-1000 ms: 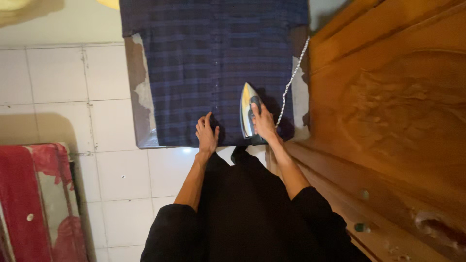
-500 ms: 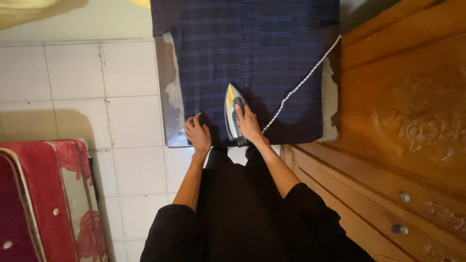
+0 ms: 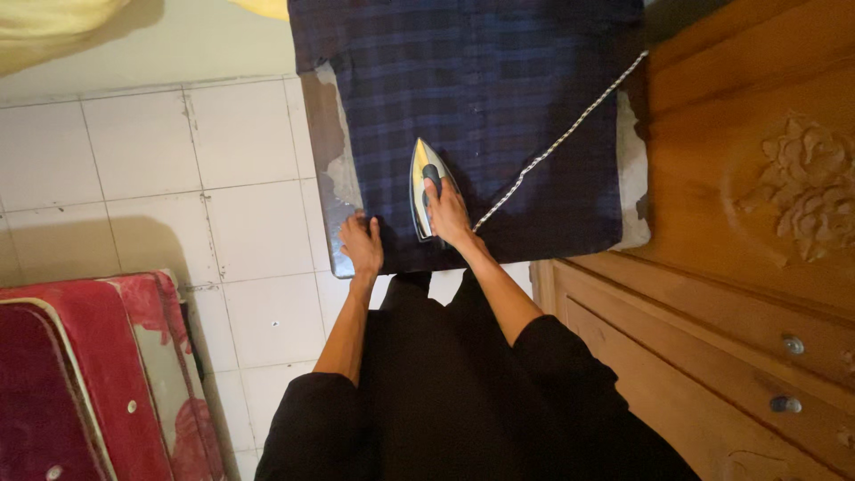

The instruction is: The person picks up a blue plaid shirt from a bed, spreads it on a flat surface, and uses an iron to smooth the fabric by moving it over various parts of the garment while holding the shirt with the other hand.

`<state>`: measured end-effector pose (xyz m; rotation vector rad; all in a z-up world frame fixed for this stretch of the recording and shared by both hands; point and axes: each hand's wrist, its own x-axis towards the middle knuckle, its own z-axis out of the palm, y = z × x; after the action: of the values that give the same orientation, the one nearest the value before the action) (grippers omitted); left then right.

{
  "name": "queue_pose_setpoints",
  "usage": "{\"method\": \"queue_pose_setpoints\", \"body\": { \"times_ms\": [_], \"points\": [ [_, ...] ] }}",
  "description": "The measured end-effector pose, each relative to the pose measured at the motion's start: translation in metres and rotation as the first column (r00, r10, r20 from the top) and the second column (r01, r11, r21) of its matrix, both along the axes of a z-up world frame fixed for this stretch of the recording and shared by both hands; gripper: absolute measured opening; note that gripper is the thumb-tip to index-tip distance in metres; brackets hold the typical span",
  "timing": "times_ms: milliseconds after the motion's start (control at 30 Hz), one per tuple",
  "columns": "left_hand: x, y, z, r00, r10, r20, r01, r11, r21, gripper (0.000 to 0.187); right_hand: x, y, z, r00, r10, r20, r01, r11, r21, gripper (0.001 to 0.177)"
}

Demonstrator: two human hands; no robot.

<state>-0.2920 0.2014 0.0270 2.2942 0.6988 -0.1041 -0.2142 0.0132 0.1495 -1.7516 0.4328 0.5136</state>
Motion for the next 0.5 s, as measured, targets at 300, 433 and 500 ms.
{"method": "queue_pose_setpoints", "body": {
  "times_ms": [300,433,500],
  "points": [
    [0.01,0.017,-0.006,0.981,0.032,0.191,0.037,0.936,-0.349,0.028,0.023,0.037,-0.018,0.989,0.125,0.08,-0.116,0.988,-0.103,0.046],
    [0.012,0.02,0.003,0.991,0.011,0.134,0.037,0.935,-0.354,0.038,0.001,0.041,-0.018,1.0,0.006,-0.015,-0.004,0.996,0.091,0.05],
    [0.014,0.021,0.006,0.993,0.019,0.115,0.026,0.928,-0.372,0.035,-0.016,0.042,-0.01,1.0,-0.004,0.004,0.004,0.998,0.059,0.052]
  ]
}}
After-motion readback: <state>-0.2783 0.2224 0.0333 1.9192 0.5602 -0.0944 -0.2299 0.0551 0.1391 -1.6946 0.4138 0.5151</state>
